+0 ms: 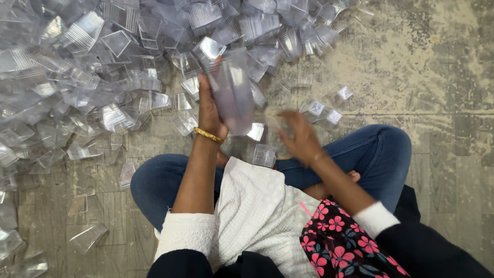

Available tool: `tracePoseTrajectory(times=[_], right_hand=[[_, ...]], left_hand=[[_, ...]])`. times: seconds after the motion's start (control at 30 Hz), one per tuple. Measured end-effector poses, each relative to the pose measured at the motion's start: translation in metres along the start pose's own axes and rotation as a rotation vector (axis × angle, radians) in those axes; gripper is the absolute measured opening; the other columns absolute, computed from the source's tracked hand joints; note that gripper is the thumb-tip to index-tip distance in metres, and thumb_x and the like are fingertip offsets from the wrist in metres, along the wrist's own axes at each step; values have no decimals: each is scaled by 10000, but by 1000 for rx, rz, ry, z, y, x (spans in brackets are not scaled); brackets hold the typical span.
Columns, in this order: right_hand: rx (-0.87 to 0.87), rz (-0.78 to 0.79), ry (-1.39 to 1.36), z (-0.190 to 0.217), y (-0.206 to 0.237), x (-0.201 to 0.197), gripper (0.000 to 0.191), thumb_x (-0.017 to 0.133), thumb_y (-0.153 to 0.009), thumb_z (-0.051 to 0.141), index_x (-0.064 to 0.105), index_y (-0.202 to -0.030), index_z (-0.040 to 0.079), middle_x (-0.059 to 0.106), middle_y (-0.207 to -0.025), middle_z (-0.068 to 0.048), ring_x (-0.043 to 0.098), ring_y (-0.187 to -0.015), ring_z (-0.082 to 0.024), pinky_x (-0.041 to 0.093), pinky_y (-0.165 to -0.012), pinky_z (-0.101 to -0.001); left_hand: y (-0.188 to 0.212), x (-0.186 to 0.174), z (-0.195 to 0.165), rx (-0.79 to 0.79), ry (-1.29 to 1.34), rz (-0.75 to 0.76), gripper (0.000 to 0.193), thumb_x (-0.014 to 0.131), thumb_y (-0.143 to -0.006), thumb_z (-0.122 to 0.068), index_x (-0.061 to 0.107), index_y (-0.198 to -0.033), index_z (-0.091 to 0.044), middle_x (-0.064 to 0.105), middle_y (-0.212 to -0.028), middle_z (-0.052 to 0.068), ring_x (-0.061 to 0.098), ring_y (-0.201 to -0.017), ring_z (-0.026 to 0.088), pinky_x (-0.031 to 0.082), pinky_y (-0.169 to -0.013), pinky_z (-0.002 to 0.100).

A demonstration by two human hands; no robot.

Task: The person sits on the floor among a large pile of clear plastic cups and repeatedly picks up loose cups, nests them together, and sets completed stacks back onto the pile. The person works through the scattered cups one at a time, building stacks by hand.

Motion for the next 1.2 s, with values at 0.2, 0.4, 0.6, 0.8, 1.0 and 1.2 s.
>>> tracePoseTrajectory(times=[0.2,0.4,0.6,0.8,1.0,1.2], right_hand=[[-126,-126,302,-34,-74,-4,259,721,-860,57,658,-1108,16,606,-1076,-197,615,-1023,-394,513,-910,-451],[372,-243,-634,-102,-113,-48,124,760,-919,37,717,-1035,47,751,-973,-65,720,-889,-175,604,-792,-318],[143,172,-577,-39,-110,-36,118,733,-944,21,769,-1055,38,790,-1012,-44,771,-929,-140,659,-877,-300],[73,-272,-218,12,-58,-76,308,593,-1048,-67,731,-1270,97,743,-1261,-80,757,-1171,-178,622,-969,-309],[-525,-169,229,101,-5,-35,828,834,-696,107,488,-1442,203,146,-1609,-234,184,-1514,-380,403,-1126,-506],[-76,-313,-362,-9,23,-49,744,839,-756,162,485,-1408,208,309,-1606,-164,268,-1532,-371,366,-1195,-543]], left_hand=[[2,-1,26,-228,-155,-33,779,470,-952,-704,435,-1557,-214,560,-1484,140,634,-1250,275,576,-1005,461],[12,-17,50,-475,-424,-98,881,433,-820,-781,487,-1508,-235,559,-1455,170,622,-1242,345,576,-949,487],[17,-31,85,-625,-610,-54,842,452,-917,-795,299,-1573,-290,276,-1686,184,352,-1507,361,326,-1197,531],[14,-5,70,-409,-637,180,747,324,-986,-725,425,-1590,-298,334,-1664,168,344,-1449,375,370,-1104,556],[18,9,77,-493,-301,62,655,394,-968,-669,453,-1484,-270,554,-1440,167,629,-1236,343,615,-932,519],[17,-4,77,-460,-350,4,572,375,-1005,-556,420,-1520,-310,547,-1319,94,629,-1123,220,584,-908,411]])
Point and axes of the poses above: each hand's wrist, its own y-axis away from the middle knuckle, its own x-axis out of the palm, z = x × y, the point moved 9 cm from there along -y, towards the middle knuckle
